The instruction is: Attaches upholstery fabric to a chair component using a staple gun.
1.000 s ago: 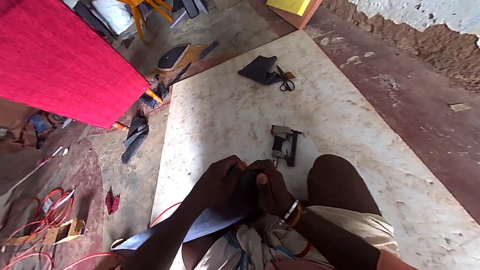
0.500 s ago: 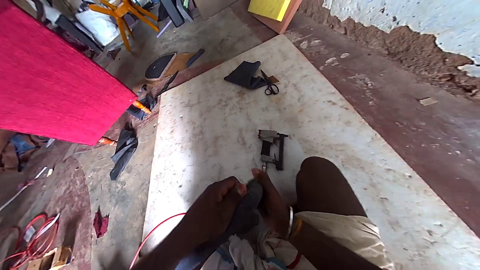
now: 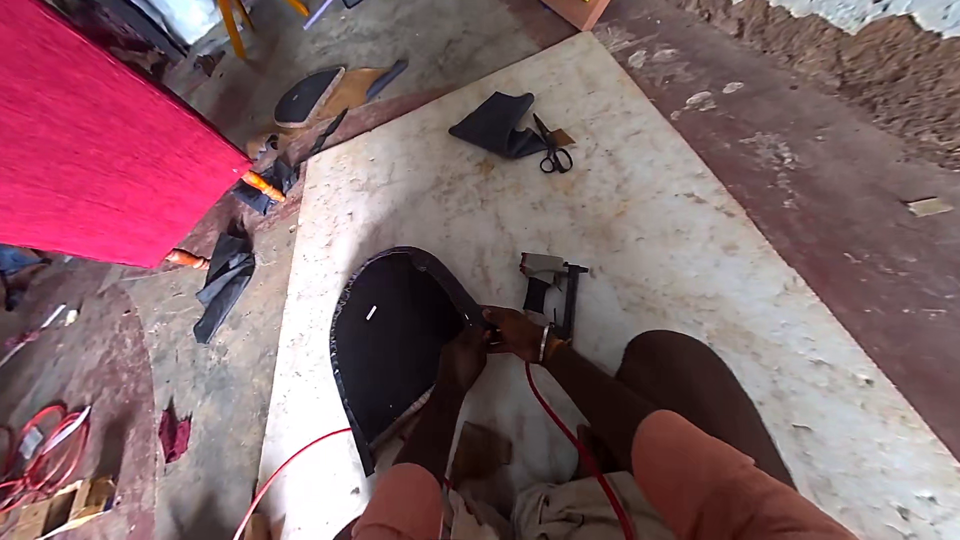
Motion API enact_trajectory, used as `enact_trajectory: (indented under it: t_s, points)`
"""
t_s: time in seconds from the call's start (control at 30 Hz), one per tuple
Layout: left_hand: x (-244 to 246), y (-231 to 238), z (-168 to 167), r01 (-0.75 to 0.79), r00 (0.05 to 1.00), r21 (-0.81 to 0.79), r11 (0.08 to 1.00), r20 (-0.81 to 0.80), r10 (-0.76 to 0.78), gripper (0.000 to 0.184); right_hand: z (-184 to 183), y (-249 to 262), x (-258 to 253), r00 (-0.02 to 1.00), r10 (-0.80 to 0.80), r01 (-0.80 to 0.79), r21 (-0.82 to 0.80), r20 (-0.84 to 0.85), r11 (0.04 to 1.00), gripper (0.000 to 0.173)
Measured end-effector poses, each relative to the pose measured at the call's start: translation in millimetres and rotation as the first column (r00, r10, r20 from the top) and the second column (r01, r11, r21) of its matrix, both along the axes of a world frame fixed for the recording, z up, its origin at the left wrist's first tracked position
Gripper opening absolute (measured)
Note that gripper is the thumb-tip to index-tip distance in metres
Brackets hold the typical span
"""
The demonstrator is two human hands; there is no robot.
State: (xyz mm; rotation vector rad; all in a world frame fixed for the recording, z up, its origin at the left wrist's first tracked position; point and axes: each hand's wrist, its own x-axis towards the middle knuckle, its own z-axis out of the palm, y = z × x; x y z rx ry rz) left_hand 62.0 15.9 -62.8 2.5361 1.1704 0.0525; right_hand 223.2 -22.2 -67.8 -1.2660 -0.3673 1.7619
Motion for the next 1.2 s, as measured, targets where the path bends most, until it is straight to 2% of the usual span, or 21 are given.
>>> enact_trajectory:
  t_s: [0.07, 0.13, 0.17, 0.23, 0.27, 0.33, 0.4, 0.47, 0.53, 0.57, 0.63, 0.7, 0.77, 0.83, 0.9, 0.93, 1.0, 1.07, 1.1, 1.2]
  points:
    - [11, 0, -17, -0.040, 0.996, -0.106, 0.994, -0.077, 0.032, 0.039, -18, -9, 10, 0.939, 0.016, -0.018, 0.002, 0.343, 1.000, 0.041]
    - [16, 2, -38, -0.057, 0.986, -0.162, 0.985, -0.161, 0.030, 0.048, -32, -19, 22, 0.685, -0.035, 0.026, 0.023, 0.728, 0.999, 0.038]
    - [18, 3, -49, -0.056, 0.982, -0.142, 0.988, -0.185, 0.029, 0.051, -37, -22, 30, 0.550, -0.061, 0.065, 0.030, 0.833, 0.997, 0.037]
    - [19, 5, -62, -0.068, 0.979, -0.076, 0.995, -0.198, 0.051, 0.053, -48, -24, 40, 0.386, -0.057, 0.135, 0.005, 0.921, 0.991, 0.053]
    - [18, 5, -67, -0.038, 0.986, 0.014, 0.999, -0.162, 0.040, 0.051, -51, -23, 40, 0.336, -0.021, 0.148, -0.031, 0.942, 0.989, 0.066]
    - [13, 13, -85, 0.057, 0.998, 0.320, 0.946, -0.015, -0.055, 0.040, -55, -18, 34, 0.209, 0.079, 0.127, -0.107, 0.975, 0.986, 0.087]
    - [12, 22, -88, 0.047, 0.999, 0.397, 0.917, -0.003, -0.050, 0.040, -58, -10, 24, 0.114, 0.172, 0.115, -0.185, 0.978, 0.976, 0.096]
    - [16, 29, -85, -0.037, 0.999, 0.341, 0.939, 0.018, 0.033, 0.042, -60, -4, 20, 0.071, 0.215, 0.118, -0.222, 0.974, 0.968, 0.089]
    - [19, 37, -86, -0.118, 0.992, 0.257, 0.959, 0.061, 0.106, 0.044, -56, -2, 25, 0.099, 0.213, 0.145, -0.226, 0.972, 0.963, 0.089]
    - [19, 39, -86, -0.142, 0.989, 0.220, 0.965, 0.073, 0.129, 0.047, -49, -5, 31, 0.150, 0.210, 0.161, -0.234, 0.966, 0.959, 0.093]
    - [20, 44, -85, -0.162, 0.985, 0.160, 0.974, 0.080, 0.150, 0.052, -29, -13, 49, 0.333, 0.171, 0.190, -0.243, 0.927, 0.951, 0.102]
    - [22, 50, -84, -0.168, 0.985, 0.128, 0.978, 0.057, 0.161, 0.052, -18, -22, 72, 0.515, 0.085, 0.213, -0.223, 0.853, 0.951, 0.103]
    - [22, 55, -86, -0.194, 0.981, 0.156, 0.968, 0.050, 0.189, 0.050, -8, -32, 84, 0.669, -0.094, 0.278, -0.131, 0.738, 0.952, 0.090]
    - [20, 65, -89, -0.256, 0.965, 0.190, 0.948, -0.003, 0.261, 0.051, -4, -37, 85, 0.701, -0.215, 0.307, -0.015, 0.679, 0.952, 0.066]
    - [14, 85, -88, -0.295, 0.946, 0.184, 0.938, -0.079, 0.313, 0.054, 1, -36, 80, 0.715, -0.198, 0.210, 0.063, 0.670, 0.976, 0.039]
    - [10, 94, -86, -0.309, 0.937, 0.182, 0.933, -0.113, 0.332, 0.054, 5, -31, 77, 0.691, -0.101, 0.091, 0.053, 0.716, 0.994, 0.033]
    - [3, 107, -84, -0.319, 0.928, 0.188, 0.929, -0.137, 0.346, 0.051, 13, -17, 71, 0.534, 0.089, -0.152, -0.008, 0.841, 0.988, 0.036]
    - [-1, 112, -81, -0.316, 0.927, 0.179, 0.932, -0.152, 0.344, 0.048, 15, 0, 63, 0.321, 0.168, -0.328, -0.057, 0.932, 0.943, 0.040]
    - [-2, 114, -80, -0.313, 0.929, 0.168, 0.935, -0.152, 0.338, 0.047, 15, 10, 61, 0.250, 0.194, -0.394, -0.084, 0.949, 0.915, 0.040]
    - [-1, 115, -81, -0.319, 0.929, 0.139, 0.938, -0.150, 0.338, 0.047, 12, 38, 61, 0.129, 0.274, -0.547, -0.162, 0.953, 0.821, 0.033]
